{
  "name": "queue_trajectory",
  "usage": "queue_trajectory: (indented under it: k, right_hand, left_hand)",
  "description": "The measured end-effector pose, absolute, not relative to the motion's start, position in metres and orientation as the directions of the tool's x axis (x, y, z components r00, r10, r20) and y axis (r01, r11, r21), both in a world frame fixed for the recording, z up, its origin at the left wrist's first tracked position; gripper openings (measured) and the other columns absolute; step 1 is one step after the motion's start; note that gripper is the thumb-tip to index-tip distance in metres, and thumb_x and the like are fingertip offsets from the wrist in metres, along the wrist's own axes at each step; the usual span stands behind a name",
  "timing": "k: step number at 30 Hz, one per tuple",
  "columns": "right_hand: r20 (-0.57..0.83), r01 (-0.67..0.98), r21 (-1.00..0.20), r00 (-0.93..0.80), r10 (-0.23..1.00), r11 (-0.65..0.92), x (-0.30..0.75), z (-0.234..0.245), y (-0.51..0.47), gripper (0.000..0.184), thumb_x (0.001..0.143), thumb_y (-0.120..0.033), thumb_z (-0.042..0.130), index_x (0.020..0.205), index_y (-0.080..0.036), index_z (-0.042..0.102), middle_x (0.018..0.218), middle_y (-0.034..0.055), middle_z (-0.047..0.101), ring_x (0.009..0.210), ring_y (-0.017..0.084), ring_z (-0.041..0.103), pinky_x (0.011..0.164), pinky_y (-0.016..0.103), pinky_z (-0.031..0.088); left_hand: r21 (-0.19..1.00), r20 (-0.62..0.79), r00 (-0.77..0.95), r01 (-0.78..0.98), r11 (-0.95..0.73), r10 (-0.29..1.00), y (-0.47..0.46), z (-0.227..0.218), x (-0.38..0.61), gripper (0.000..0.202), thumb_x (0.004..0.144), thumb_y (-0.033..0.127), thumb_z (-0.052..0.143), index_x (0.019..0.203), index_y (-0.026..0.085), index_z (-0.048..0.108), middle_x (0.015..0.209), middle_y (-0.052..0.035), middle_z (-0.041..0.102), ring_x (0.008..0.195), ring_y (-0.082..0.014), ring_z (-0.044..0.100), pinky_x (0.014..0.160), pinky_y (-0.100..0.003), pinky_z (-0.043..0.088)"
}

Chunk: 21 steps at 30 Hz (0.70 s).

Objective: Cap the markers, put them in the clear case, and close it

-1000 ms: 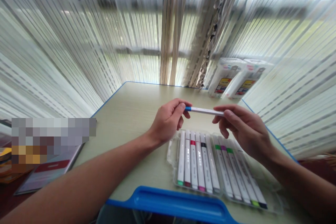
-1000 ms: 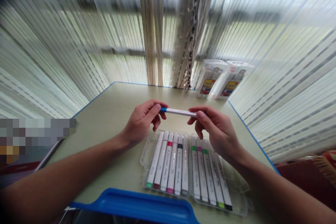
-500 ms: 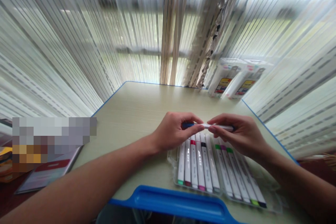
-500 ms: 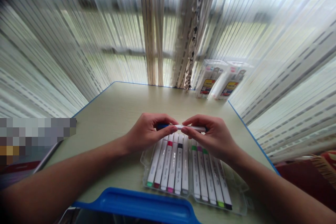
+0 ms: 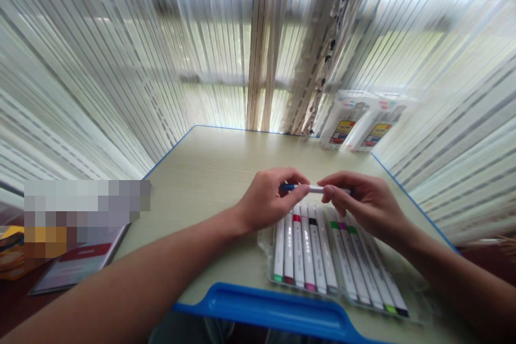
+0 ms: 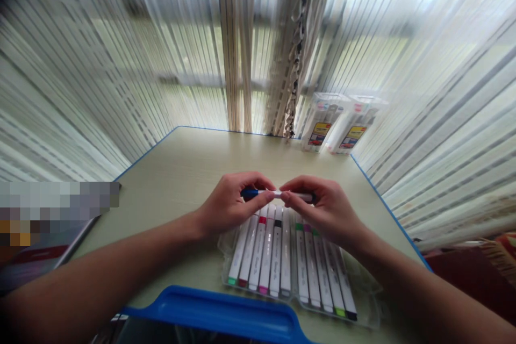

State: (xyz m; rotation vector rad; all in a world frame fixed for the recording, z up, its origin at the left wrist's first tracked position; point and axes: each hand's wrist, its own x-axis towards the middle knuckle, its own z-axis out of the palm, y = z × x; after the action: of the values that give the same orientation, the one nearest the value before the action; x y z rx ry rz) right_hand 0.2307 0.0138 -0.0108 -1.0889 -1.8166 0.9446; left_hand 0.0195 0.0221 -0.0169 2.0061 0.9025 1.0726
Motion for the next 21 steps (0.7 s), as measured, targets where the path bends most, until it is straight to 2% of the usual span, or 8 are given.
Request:
queue_trajectory:
  k: [4, 8, 12, 16, 19, 21]
  right_hand:
    - [0.229, 0.427, -0.825, -0.346, 0.91, 0.37, 0.227, -0.007, 0.01, 0.022, 0.077, -0.038, 0.072, 0.082, -0.017, 0.071, 0.069, 0.0036, 0.069, 0.053, 0.012, 0.058, 0.043, 0.02, 0.044]
    - [0.269, 0.433, -0.816, -0.301, 0.915, 0.383, 0.227, -0.007, 0.012, 0.022, 0.074, -0.038, 0.075, 0.08, -0.017, 0.071, 0.07, 0.0043, 0.07, 0.059, 0.014, 0.061, 0.05, 0.021, 0.047]
    - [0.296, 0.284, -0.895, -0.201, 0.934, 0.345, 0.231, -0.011, 0.016, 0.021, 0.082, -0.036, 0.067, 0.088, -0.017, 0.07, 0.066, 0.0022, 0.066, 0.045, 0.009, 0.05, 0.04, 0.021, 0.039]
    - [0.276, 0.113, -0.949, -0.153, 0.949, 0.294, 0.234, -0.015, 0.022, 0.022, 0.088, -0.035, 0.061, 0.099, -0.017, 0.068, 0.073, 0.0039, 0.066, 0.048, 0.009, 0.051, 0.041, 0.022, 0.038]
    - [0.26, 0.081, -0.959, -0.121, 0.958, 0.27, 0.236, -0.017, 0.025, 0.023, 0.088, -0.035, 0.061, 0.101, -0.017, 0.068, 0.075, 0.0043, 0.066, 0.048, 0.01, 0.05, 0.04, 0.023, 0.038]
    - [0.262, 0.081, -0.959, -0.108, 0.959, 0.271, 0.236, -0.018, 0.027, 0.023, 0.087, -0.035, 0.062, 0.1, -0.018, 0.068, 0.074, 0.0038, 0.066, 0.047, 0.01, 0.049, 0.04, 0.023, 0.038]
  left_hand:
    - [0.784, 0.405, 0.474, 0.261, -0.564, 0.782, 0.016, -0.016, 0.024, 0.022, 0.085, 0.032, 0.059, 0.09, 0.013, 0.069, 0.082, -0.0062, 0.068, 0.073, -0.0132, 0.06, 0.066, -0.023, 0.046]
    - [0.798, 0.413, 0.451, 0.24, -0.553, 0.791, 0.018, -0.016, 0.022, 0.023, 0.086, 0.032, 0.059, 0.09, 0.013, 0.07, 0.084, -0.0064, 0.069, 0.073, -0.0129, 0.06, 0.067, -0.023, 0.046]
    - [0.857, 0.375, 0.384, 0.204, -0.474, 0.844, 0.026, -0.017, 0.018, 0.026, 0.089, 0.03, 0.054, 0.1, 0.013, 0.07, 0.075, -0.0041, 0.066, 0.062, -0.0104, 0.055, 0.059, -0.022, 0.045]
    - [0.959, 0.259, 0.333, 0.021, -0.282, 0.906, 0.034, -0.02, 0.017, 0.029, 0.09, 0.024, 0.049, 0.109, 0.009, 0.064, 0.064, -0.0006, 0.057, 0.055, -0.0102, 0.054, 0.053, -0.023, 0.048]
    - [0.977, 0.213, 0.323, -0.096, -0.192, 0.922, 0.037, -0.02, 0.018, 0.026, 0.089, 0.022, 0.05, 0.106, 0.007, 0.063, 0.072, -0.0039, 0.06, 0.058, -0.01, 0.056, 0.053, -0.023, 0.05]
    - [0.976, 0.215, 0.332, -0.104, -0.191, 0.918, 0.037, -0.019, 0.018, 0.027, 0.088, 0.025, 0.054, 0.105, 0.007, 0.063, 0.075, -0.0051, 0.062, 0.055, -0.0086, 0.055, 0.052, -0.023, 0.049]
